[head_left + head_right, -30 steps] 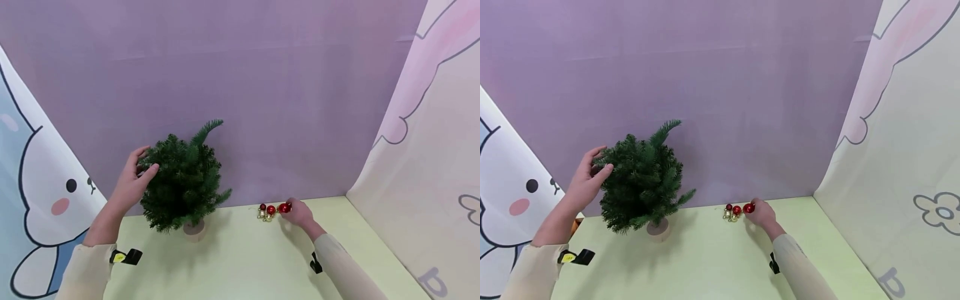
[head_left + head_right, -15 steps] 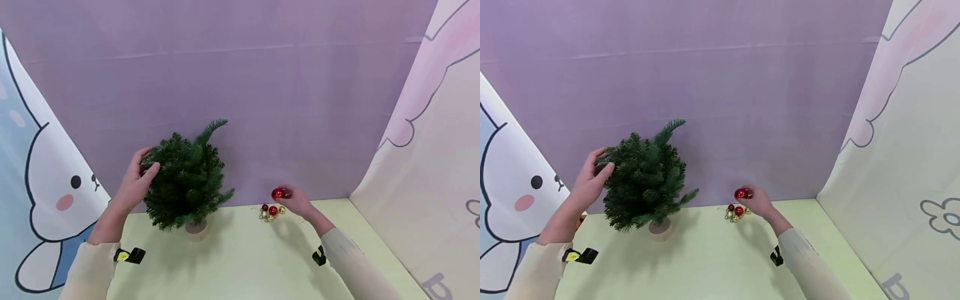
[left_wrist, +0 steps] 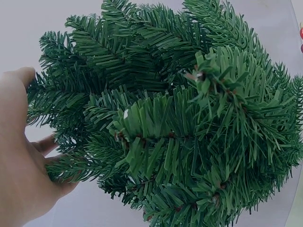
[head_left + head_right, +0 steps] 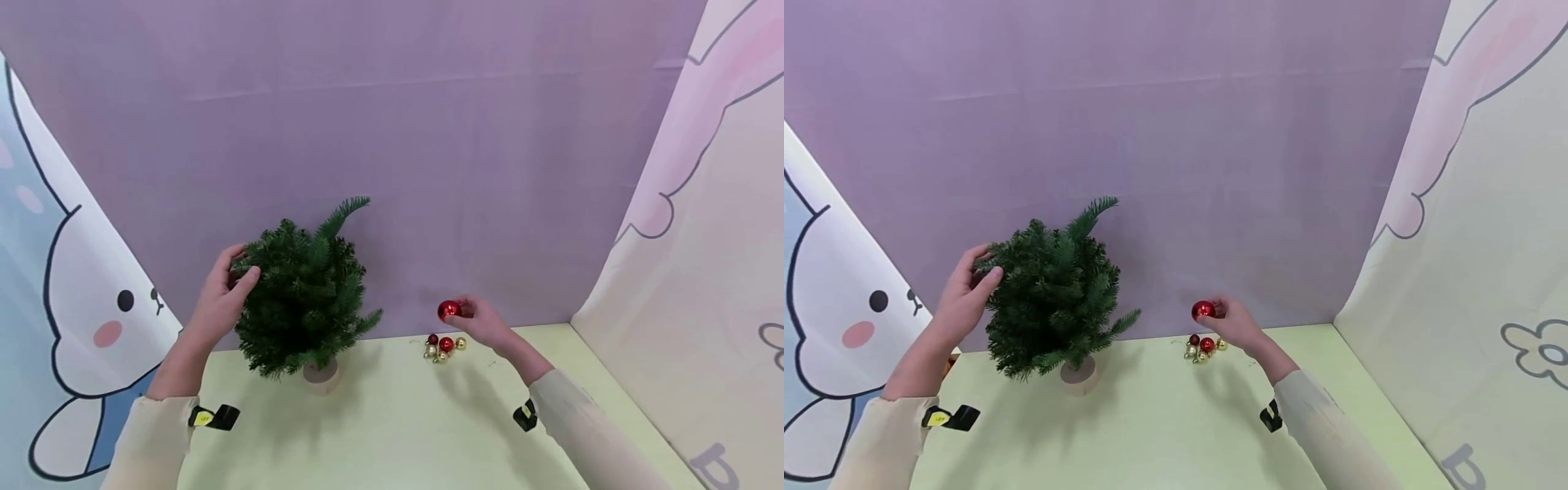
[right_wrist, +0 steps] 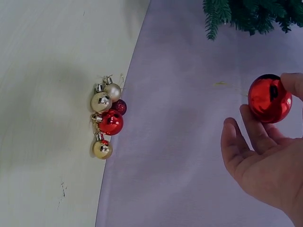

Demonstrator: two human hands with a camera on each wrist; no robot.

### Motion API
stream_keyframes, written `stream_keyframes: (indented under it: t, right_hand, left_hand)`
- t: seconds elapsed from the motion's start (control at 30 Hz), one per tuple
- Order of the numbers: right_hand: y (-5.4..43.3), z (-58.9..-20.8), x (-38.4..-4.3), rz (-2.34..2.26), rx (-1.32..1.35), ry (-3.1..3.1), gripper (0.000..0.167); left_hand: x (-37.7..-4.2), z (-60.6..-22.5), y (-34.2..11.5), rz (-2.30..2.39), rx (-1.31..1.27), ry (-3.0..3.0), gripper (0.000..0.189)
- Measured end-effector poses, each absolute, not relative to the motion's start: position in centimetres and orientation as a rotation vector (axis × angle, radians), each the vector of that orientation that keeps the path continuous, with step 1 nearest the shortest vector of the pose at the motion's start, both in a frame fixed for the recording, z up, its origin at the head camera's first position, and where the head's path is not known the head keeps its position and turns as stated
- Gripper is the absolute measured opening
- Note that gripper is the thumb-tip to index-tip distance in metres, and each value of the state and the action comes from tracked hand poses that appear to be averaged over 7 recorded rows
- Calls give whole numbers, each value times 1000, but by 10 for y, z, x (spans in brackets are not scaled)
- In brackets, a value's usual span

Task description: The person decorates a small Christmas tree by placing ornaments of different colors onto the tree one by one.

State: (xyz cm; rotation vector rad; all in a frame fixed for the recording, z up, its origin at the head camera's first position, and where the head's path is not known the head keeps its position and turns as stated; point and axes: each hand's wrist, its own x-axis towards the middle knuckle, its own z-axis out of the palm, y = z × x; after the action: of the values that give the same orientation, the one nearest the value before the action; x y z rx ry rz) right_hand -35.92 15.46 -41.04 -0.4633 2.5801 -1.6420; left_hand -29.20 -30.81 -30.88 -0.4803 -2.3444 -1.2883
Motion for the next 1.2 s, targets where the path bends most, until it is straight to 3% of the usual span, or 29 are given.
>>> stream_keyframes:
  t: [0.6,0.83,1.2]
  right_hand:
    - [127,-390,-340,-1573,-764,2621,39]
    - [110,-379,-323,-1561,-903,2618,44]
    - [86,-341,-307,-1587,-1036,2551,43]
  left_hand:
    - [-289,-311,-308,-1260,-472,-2322,57]
    - [-284,-314,-306,-1276,-477,-2303,55]
    - [-290,-315,-303,-1269,-473,-2231,56]
